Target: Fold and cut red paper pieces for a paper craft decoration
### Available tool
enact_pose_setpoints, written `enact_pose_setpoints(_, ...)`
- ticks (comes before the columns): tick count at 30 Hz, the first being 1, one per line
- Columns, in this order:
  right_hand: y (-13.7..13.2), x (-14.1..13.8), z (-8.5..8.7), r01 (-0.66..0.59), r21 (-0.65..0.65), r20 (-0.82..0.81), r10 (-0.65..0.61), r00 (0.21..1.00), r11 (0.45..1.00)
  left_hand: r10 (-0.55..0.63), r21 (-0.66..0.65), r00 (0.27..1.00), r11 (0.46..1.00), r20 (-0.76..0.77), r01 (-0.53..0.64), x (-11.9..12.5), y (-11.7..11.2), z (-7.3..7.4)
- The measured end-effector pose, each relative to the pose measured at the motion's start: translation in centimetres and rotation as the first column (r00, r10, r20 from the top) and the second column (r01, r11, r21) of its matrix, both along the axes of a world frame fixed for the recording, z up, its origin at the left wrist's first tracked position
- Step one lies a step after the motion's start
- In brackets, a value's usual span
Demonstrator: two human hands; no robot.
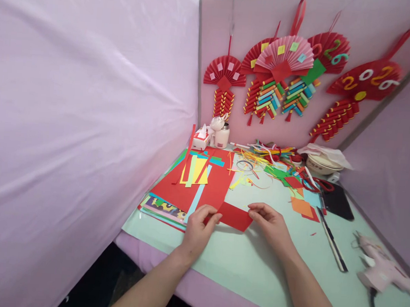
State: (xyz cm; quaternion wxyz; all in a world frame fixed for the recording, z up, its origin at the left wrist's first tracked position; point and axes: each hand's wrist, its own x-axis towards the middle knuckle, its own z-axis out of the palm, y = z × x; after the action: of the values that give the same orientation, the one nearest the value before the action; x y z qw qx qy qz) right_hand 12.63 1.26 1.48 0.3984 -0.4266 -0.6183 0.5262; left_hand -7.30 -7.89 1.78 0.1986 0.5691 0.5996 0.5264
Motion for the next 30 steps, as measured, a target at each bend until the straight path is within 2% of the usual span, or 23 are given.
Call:
enact_pose_setpoints(9, -0.21, -0.22, -0.14, -0.016, 0.032, -0.017, 0.016, 1.000, 0.999, 0.015, -0.108, 0.984, 0.994, 0.179, 0.004, -0.15, -0.37, -0.67)
enact_pose_setpoints(17, -0.13, -0.36, -0.36, -0.089, 0.028, -0.030, 0.090, 0.995, 0.996, 0.034, -0.093, 0.991, 0.995, 0.130, -0.022, -0.14, -0.62, 0.13)
enact_pose_setpoints(23, -0.37, -0.61, -0.11, -0.169, 0.019, -0.076, 0.170, 0.983, 0.985, -0.033, -0.163, 0.975, 0.984, 0.220, 0.070, 0.03, -0.14, -0.05)
enact_pose_setpoints(30, -0.30, -0.80, -0.30, -0.201, 0.023, -0.043, 0.201, 0.979, 0.979, 0.074, -0.052, 0.988, 0.996, 0.133, -0.068, -0.21, -0.52, -0.79)
